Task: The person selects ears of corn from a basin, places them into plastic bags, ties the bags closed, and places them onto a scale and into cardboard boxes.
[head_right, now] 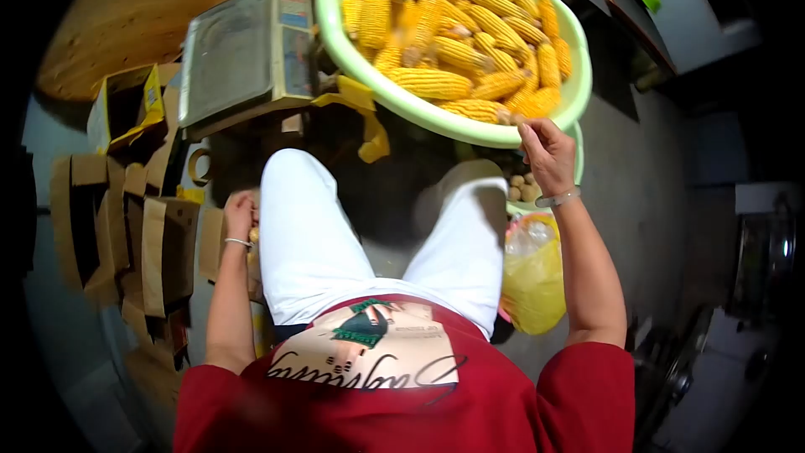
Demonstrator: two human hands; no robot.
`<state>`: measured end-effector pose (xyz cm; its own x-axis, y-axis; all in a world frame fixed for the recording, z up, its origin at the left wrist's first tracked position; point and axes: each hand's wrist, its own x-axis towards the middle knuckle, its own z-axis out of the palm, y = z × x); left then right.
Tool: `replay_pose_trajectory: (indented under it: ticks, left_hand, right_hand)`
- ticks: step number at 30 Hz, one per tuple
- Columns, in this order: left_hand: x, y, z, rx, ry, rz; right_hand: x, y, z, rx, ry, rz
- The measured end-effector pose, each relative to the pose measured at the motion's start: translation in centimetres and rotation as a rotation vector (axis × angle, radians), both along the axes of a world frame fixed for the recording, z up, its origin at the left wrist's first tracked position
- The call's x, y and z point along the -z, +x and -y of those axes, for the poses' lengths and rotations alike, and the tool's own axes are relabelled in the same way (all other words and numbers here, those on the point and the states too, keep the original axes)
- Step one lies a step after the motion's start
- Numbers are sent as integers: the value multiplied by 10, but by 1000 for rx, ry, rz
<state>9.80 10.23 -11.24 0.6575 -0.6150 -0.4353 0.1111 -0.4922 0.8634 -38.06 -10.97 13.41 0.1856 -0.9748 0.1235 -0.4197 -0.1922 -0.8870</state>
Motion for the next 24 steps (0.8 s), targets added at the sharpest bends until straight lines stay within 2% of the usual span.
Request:
replay_pose_trajectory:
  ticks: [3, 5, 8, 11, 13, 15, 16, 19, 24]
  left_hand:
    - [-43, -14, 34, -5, -246, 69]
    - [-93, -44, 51, 51, -302, 84]
    - [-126, -81, 71, 153, -386, -38]
    - [-120, -101, 85, 377, -322, 22]
    - [-118, -107, 89, 521, -245, 179]
    - [-112, -107, 91, 557, -256, 290]
    - [-112, -107, 91, 555, -238, 294]
    - [-111, -104, 90, 546, -198, 314]
    - [-104, -100, 85, 502, -178, 279]
  right_hand:
    - [7, -57, -11, 101, 45, -107]
    - [13, -95, -24, 180, 108, -168]
    - [35, -154, -45, 263, 246, -231]
    - [58, -193, -68, 323, 346, -299]
    - [80, -208, -73, 349, 379, -270]
    - [103, -213, -77, 373, 401, -211]
    - [113, -215, -76, 356, 395, -310]
    - [139, -213, -77, 59, 184, -944]
    - [174, -201, -79, 282, 454, -1058]
